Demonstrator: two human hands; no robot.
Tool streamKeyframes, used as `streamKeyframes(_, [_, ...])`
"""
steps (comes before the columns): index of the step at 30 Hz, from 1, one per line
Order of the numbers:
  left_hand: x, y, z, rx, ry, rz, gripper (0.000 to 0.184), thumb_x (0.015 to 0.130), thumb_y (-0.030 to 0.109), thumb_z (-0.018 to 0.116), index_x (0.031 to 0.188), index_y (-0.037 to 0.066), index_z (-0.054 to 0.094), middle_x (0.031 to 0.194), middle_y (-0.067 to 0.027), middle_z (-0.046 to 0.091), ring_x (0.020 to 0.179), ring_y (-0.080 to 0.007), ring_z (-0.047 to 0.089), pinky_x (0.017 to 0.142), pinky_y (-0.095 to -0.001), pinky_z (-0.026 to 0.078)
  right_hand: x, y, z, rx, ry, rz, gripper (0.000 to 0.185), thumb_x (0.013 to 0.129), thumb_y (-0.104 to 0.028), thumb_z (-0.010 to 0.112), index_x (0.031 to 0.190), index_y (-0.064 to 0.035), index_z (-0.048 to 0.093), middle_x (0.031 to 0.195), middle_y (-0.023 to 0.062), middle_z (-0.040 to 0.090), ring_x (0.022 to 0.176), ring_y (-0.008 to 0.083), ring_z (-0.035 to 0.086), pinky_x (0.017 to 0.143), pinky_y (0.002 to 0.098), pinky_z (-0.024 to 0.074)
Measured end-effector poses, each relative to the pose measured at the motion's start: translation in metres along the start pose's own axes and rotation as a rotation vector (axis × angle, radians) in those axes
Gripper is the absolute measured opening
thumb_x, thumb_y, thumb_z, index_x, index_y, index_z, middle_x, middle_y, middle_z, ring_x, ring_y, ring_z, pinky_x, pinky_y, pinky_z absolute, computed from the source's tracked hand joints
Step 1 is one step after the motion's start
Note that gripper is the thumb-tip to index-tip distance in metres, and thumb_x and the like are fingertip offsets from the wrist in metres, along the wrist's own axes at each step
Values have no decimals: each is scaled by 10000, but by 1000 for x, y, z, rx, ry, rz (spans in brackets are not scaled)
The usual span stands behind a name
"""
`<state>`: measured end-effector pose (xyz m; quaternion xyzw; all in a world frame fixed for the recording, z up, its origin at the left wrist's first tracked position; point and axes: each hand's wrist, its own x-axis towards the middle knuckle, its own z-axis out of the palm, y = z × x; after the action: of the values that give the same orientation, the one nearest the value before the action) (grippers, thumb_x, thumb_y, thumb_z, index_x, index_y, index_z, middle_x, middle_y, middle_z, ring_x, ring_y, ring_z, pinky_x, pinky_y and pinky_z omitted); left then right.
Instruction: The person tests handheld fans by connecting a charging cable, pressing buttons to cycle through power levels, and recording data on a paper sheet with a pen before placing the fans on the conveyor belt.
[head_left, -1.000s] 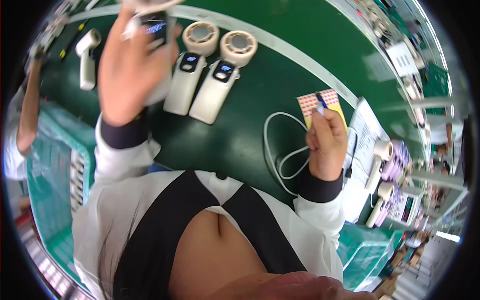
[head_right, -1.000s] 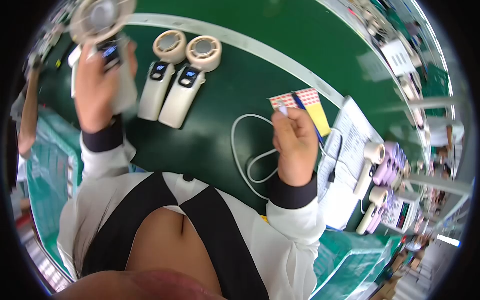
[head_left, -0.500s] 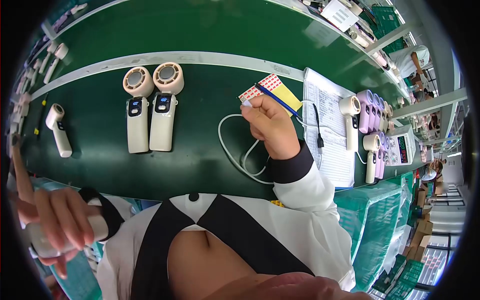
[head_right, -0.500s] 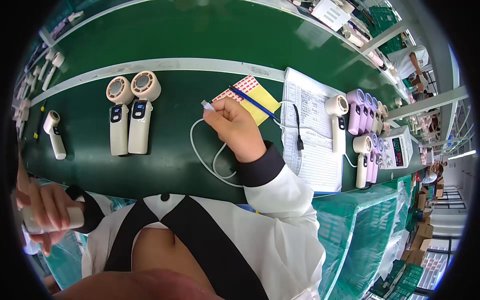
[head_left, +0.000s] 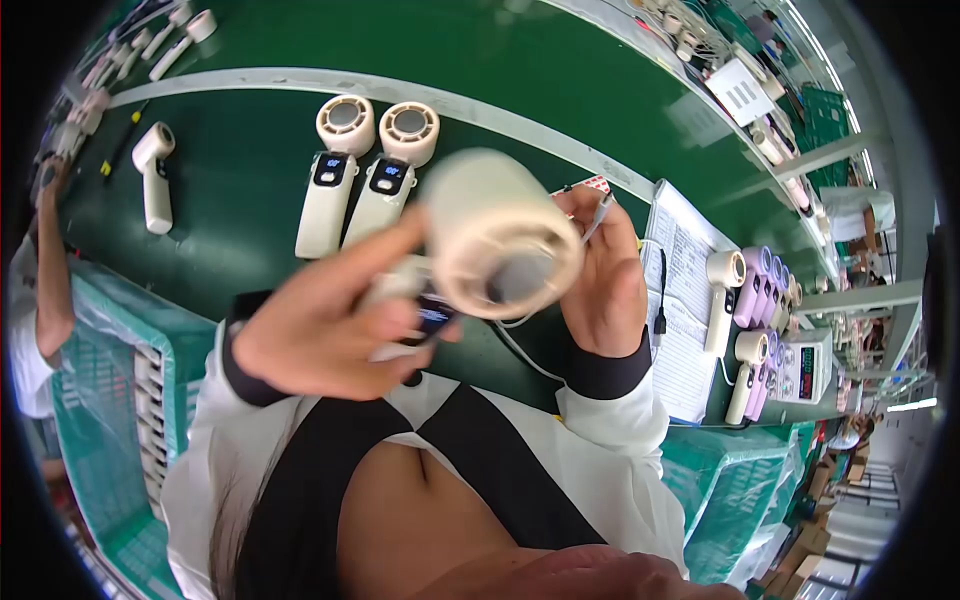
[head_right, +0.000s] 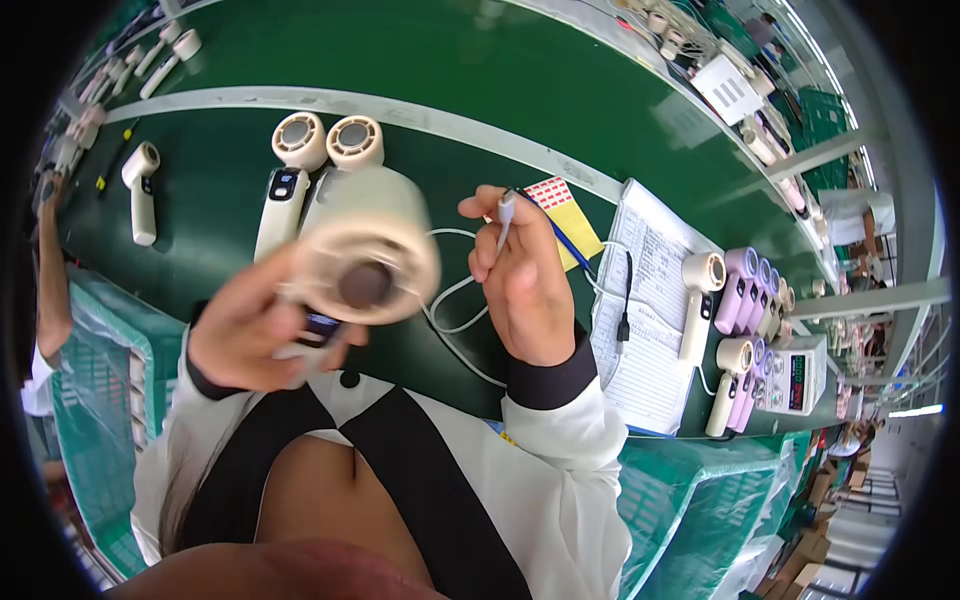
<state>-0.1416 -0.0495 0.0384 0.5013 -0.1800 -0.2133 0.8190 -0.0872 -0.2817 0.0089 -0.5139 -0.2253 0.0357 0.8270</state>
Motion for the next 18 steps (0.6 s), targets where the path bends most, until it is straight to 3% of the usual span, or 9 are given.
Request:
streamKeyframes(2, [23,2,2,150,-128,-226,498,850,49,457,1325,40,308,977,-126,523,762,-185,554,571,-223,434,-1,0,6,-84,-20,-26,432,890,-279,456,1201,18,414,1148,158,472,962,221,481,803,295,395])
streamKeyframes(3, [28,2,2,148,-114,-223,498,850,49,457,1325,40,308,977,-126,523,762,-185,554,571,-223,434,1,-1,6,-77,-31,-18,432,890,-279,456,1201,18,414,1148,158,472,962,221,481,803,295,395])
streamKeyframes(7, [38,-8,-3,26,-178,-266,572,892,295,494,1301,-45,282,912,-147,578,660,-165,531,513,-211,405,2,-5,-6,-301,-83,83,542,877,-365,439,1226,49,411,1162,186,501,1003,252,503,874,340,392])
streamKeyframes(13, [28,-20,-18,-133,-47,-269,488,809,72,484,1260,-50,344,923,-138,564,712,-207,568,552,-266,428,5,0,1,-490,41,105,501,867,-346,440,1153,64,475,1048,182,562,937,243,538,859,324,405])
streamKeyframes(17, [24,-48,-14,957,56,253,385,796,97,518,1140,-45,423,890,-152,584,656,-267,564,555,-308,438,5,-3,-2,-389,318,-8,476,862,-347,437,1088,64,520,930,162,594,765,185,557,705,253,442])
streamKeyframes(18, [22,-48,-13,952,59,249,385,796,97,518,1140,-45,423,890,-152,584,656,-267,564,555,-308,438,5,-3,-2,-391,318,-1,476,862,-347,437,1088,64,520,930,162,594,765,185,557,705,253,442])
